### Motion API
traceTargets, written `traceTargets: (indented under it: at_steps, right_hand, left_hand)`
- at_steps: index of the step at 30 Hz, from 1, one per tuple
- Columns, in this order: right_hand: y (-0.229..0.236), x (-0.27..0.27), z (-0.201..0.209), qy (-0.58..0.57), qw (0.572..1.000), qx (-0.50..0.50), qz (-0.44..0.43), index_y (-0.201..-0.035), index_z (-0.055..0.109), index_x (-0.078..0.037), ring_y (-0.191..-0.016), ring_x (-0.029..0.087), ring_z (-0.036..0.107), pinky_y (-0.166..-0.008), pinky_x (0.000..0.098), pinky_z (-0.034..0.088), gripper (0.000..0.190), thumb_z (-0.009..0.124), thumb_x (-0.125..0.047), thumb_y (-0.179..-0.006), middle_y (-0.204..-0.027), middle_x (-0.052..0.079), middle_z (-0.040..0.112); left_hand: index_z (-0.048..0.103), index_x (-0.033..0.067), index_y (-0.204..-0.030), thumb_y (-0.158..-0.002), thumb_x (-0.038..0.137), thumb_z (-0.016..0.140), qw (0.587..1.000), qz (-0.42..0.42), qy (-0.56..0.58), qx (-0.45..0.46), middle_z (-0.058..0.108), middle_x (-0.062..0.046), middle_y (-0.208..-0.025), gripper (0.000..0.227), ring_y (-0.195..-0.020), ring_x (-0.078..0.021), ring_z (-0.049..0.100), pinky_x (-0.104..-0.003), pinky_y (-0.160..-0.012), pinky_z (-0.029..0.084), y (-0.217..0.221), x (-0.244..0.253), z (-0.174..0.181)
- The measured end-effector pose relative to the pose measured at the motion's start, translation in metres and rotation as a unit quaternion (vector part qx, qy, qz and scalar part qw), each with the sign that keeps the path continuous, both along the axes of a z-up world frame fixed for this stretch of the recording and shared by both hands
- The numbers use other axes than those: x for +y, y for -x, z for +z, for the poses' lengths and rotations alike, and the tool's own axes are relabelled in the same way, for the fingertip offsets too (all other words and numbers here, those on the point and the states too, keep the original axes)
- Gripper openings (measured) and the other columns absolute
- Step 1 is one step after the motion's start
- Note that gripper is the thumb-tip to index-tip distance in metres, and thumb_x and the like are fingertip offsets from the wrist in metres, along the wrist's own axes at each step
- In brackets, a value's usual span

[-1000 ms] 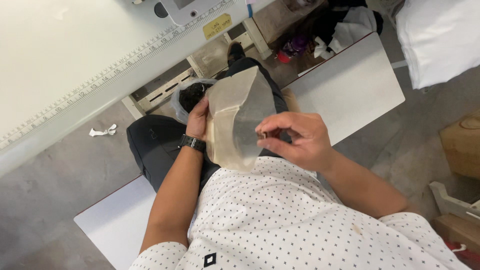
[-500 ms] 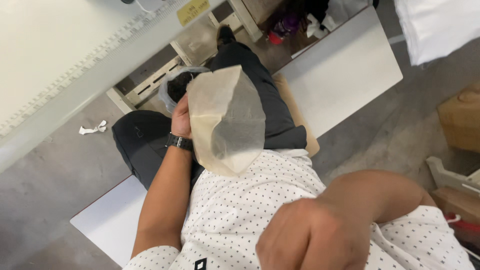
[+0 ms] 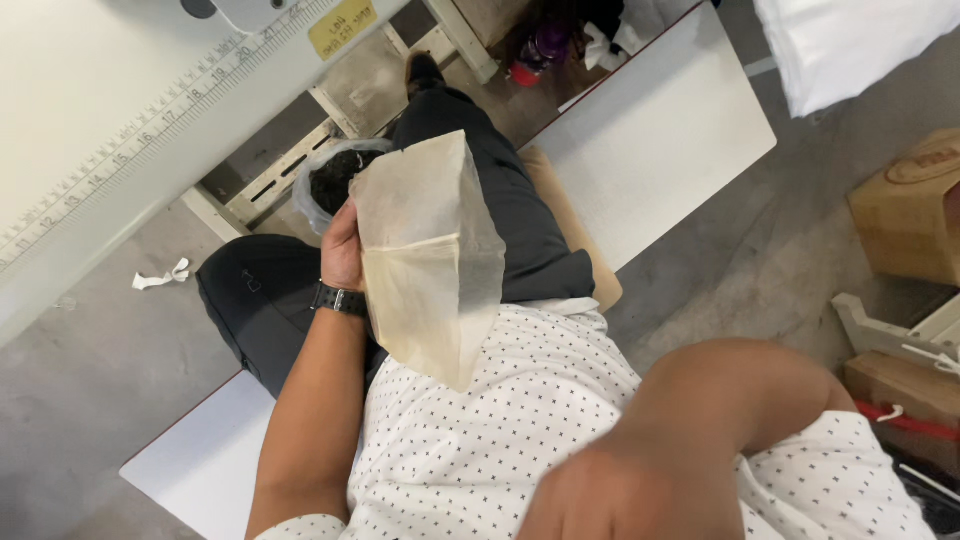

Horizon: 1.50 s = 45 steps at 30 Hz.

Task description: The person handles a small brown component and a transparent plastic bag at a workstation, placing the component into the bag and folding the bag.

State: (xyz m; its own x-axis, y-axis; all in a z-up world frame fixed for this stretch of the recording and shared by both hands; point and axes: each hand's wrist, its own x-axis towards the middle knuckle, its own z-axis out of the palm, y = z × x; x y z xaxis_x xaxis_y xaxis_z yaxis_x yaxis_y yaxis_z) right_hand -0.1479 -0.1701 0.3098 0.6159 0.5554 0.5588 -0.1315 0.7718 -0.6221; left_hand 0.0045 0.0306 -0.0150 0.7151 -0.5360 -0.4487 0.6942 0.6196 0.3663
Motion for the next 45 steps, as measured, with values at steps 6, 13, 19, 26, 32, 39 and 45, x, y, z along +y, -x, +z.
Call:
traceTargets:
  at_steps: [6, 13, 19, 26, 32, 39, 45]
  right_hand:
    - [-0.036, -0.035, -0.05, 0.55, 0.722, -0.036, -0.418, -0.097, 0.079, -0.01, -0.041, 0.014, 0.063, -0.04, 0.0247, 0.051, 0.017, 0.065, -0.02, -0.094, -0.057, 0.0, 0.072]
    - [-0.058, -0.051, -0.13, 0.718, 0.592, 0.032, -0.365, -0.117, 0.074, -0.008, -0.048, 0.019, 0.066, -0.047, 0.0279, 0.051, 0.028, 0.074, -0.024, -0.093, -0.062, 0.007, 0.073]
    - [-0.071, -0.043, -0.142, 0.711, 0.594, -0.023, -0.374, -0.097, 0.078, -0.008, -0.072, 0.032, 0.073, -0.063, 0.0342, 0.057, 0.011, 0.067, -0.009, -0.094, -0.077, 0.015, 0.075]
    - [-0.091, -0.026, -0.18, 0.805, 0.54, -0.112, -0.219, -0.12, 0.074, -0.001, -0.12, 0.037, 0.067, -0.108, 0.0448, 0.051, 0.036, 0.059, -0.018, -0.093, -0.117, 0.024, 0.075]
    - [-0.121, 0.005, -0.156, 0.882, 0.467, 0.016, -0.054, -0.147, 0.056, -0.007, -0.147, 0.035, 0.043, -0.127, 0.0452, 0.03, 0.051, 0.048, -0.023, -0.1, -0.151, 0.019, 0.055]
    - [-0.102, -0.005, -0.227, 0.843, 0.432, -0.191, -0.259, -0.088, 0.081, -0.02, -0.094, 0.022, 0.075, -0.083, 0.0354, 0.061, 0.028, 0.058, -0.037, -0.09, -0.089, 0.003, 0.078]
    - [-0.098, -0.011, -0.252, 0.788, 0.488, -0.132, -0.351, -0.106, 0.08, -0.015, -0.096, 0.033, 0.074, -0.084, 0.0445, 0.056, 0.044, 0.049, -0.045, -0.096, -0.1, 0.013, 0.079]
  left_hand:
    - [0.072, 0.0032, -0.116, -0.094, 0.021, 0.069, 0.998, 0.001, -0.058, 0.007, 0.075, -0.016, -0.105, 0.029, -0.096, -0.0303, 0.076, -0.048, -0.095, 0.062, -0.004, -0.006, -0.009]
    - [0.07, 0.0043, -0.117, -0.098, 0.022, 0.068, 0.989, -0.031, -0.131, -0.052, 0.075, -0.013, -0.097, 0.026, -0.088, -0.0253, 0.076, -0.04, -0.083, 0.064, -0.005, -0.026, 0.016]
    - [0.065, 0.0093, -0.129, -0.094, 0.022, 0.076, 0.972, -0.065, -0.189, -0.127, 0.075, -0.009, -0.105, 0.039, -0.091, -0.0206, 0.075, -0.039, -0.081, 0.064, -0.002, -0.031, 0.035]
    - [0.058, 0.0095, -0.141, -0.086, 0.017, 0.084, 0.949, -0.129, -0.25, -0.14, 0.071, -0.013, -0.125, 0.062, -0.108, -0.0267, 0.069, -0.044, -0.093, 0.059, 0.0, -0.036, 0.058]
    - [0.055, 0.0141, -0.141, -0.085, 0.035, 0.088, 0.904, -0.184, -0.36, -0.142, 0.07, -0.012, -0.127, 0.068, -0.116, -0.024, 0.066, -0.043, -0.101, 0.056, -0.004, -0.021, 0.06]
    - [0.055, 0.0152, -0.147, -0.081, 0.062, 0.085, 0.833, -0.277, -0.445, -0.178, 0.067, -0.018, -0.133, 0.087, -0.126, -0.0333, 0.063, -0.047, -0.102, 0.057, -0.006, -0.004, 0.072]
    - [0.057, 0.0159, -0.146, -0.086, 0.028, 0.07, 0.806, -0.282, -0.479, -0.206, 0.069, -0.009, -0.132, 0.062, -0.117, -0.0203, 0.064, -0.031, -0.103, 0.045, -0.009, -0.023, 0.074]
